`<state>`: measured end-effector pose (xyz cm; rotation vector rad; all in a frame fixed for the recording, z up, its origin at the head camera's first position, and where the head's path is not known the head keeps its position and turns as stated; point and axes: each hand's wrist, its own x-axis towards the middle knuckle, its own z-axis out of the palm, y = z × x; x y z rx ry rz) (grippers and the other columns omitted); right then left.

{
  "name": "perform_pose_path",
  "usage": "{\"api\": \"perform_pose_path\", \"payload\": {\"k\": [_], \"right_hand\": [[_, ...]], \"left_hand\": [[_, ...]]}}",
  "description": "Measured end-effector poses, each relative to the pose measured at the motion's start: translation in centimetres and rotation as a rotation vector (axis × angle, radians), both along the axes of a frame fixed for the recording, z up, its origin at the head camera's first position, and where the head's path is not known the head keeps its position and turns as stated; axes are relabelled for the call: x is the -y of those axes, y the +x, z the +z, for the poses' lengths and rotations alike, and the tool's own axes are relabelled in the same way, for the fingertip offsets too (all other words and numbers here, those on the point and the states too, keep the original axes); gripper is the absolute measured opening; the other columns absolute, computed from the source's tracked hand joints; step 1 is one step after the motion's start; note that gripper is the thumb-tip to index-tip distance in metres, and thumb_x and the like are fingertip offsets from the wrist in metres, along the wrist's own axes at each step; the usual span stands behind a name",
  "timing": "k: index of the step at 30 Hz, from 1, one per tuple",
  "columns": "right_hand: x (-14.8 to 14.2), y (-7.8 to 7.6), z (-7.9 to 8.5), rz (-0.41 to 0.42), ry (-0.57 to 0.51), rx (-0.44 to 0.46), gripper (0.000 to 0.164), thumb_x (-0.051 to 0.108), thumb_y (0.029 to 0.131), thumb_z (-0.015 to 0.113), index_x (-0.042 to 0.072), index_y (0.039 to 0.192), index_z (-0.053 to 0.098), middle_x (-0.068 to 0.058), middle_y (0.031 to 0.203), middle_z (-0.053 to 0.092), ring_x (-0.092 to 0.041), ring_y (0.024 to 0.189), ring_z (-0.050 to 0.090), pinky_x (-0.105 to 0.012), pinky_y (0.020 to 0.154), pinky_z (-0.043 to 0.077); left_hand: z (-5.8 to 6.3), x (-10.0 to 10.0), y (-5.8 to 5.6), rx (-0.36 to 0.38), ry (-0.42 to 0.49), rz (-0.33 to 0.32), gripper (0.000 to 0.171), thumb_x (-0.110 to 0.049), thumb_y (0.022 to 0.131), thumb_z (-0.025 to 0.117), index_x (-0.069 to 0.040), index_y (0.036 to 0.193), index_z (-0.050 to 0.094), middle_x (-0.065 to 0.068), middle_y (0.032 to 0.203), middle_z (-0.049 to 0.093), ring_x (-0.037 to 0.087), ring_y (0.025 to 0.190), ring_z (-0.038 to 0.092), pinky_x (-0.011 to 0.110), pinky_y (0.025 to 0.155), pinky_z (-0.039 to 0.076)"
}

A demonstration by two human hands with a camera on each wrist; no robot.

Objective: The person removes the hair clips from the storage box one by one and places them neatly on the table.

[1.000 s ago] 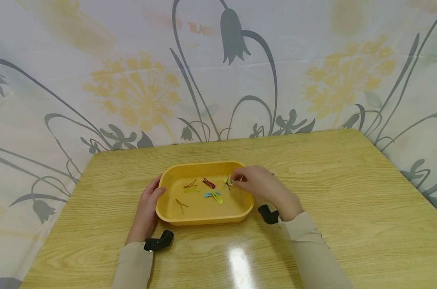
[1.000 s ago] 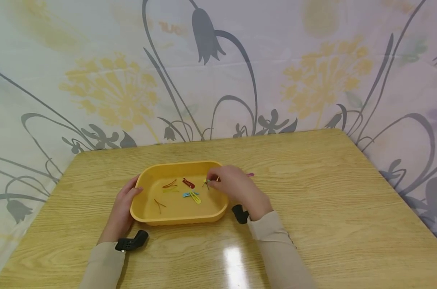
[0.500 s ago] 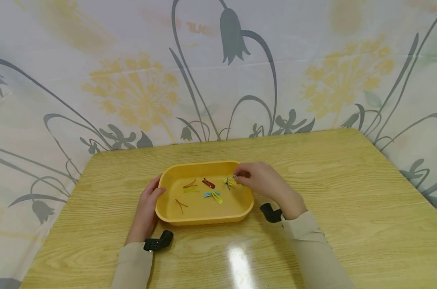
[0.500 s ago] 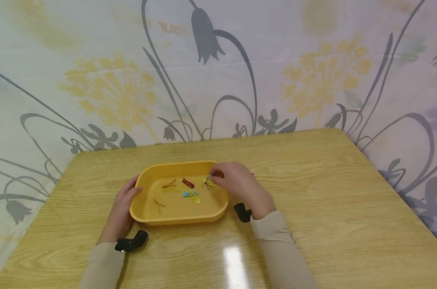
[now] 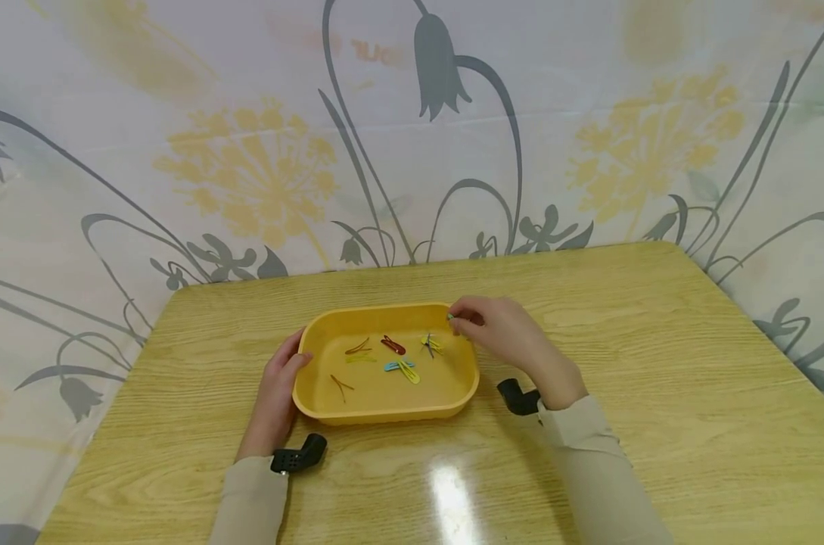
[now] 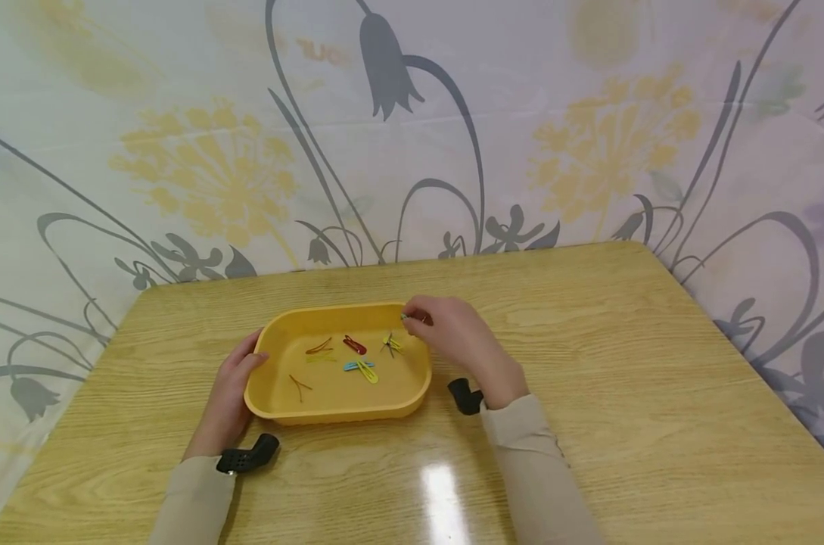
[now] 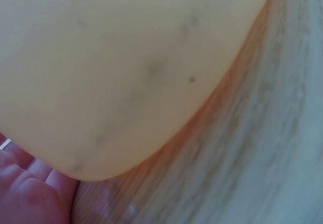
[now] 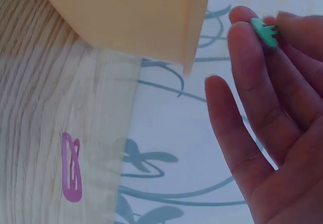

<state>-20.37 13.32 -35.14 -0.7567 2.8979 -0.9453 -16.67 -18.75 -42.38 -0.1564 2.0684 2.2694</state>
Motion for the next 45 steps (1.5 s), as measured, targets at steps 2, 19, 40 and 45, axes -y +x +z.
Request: {"api": "perform_pose_path", "payload": {"k": [2,19,40,45], "right_hand": [[-0.2,-0.1,-0.1,-0.005,-0.022,-0.01,0.022,0.023,0.089,0.054,0.011,0.107,0.061,0.006,0.083,0.063,-0.009,0.072,0.057,-0.028,0.065,0.048],[-2.1,-0.8,-0.6,-0.07,-0.047,-0.012,0.026,0.02,0.089,0.055,0.012,0.113,0.057,0.001,0.085,0.063,-0.016,0.066,0.058,-0.027,0.058,0.046],[-4.5,-1.4,-1.6,-0.121,-0.093,0.081,0.037,0.021,0.086,0.059,0.007,0.12,0.055,-0.007,0.096,0.065,-0.019,0.077,0.064,-0.037,0.075,0.049],[-5.2,-1.6,-1.9,-0.149,-0.047,0.034,0.029,0.021,0.086,0.059,0.008,0.113,0.06,-0.007,0.096,0.065,-0.02,0.086,0.061,-0.04,0.078,0.046]], "left_hand": [[0.0,0.0,0.0,-0.001,-0.002,-0.002,0.044,-0.013,0.093,0.039,-0.017,0.137,0.035,-0.002,0.139,0.032,0.019,0.121,0.038,0.026,0.091,0.04],[0.0,0.0,0.0,0.003,-0.005,0.005,0.044,-0.014,0.093,0.04,-0.017,0.137,0.035,-0.003,0.139,0.031,0.017,0.121,0.037,0.027,0.093,0.038],[0.0,0.0,0.0,0.002,0.008,-0.008,0.044,-0.014,0.094,0.039,-0.017,0.138,0.034,-0.002,0.14,0.031,0.017,0.122,0.036,0.029,0.094,0.037],[0.1,0.1,0.1,-0.005,0.009,-0.02,0.043,-0.015,0.094,0.039,-0.017,0.137,0.035,-0.002,0.139,0.031,0.018,0.122,0.037,0.029,0.094,0.037]]}}
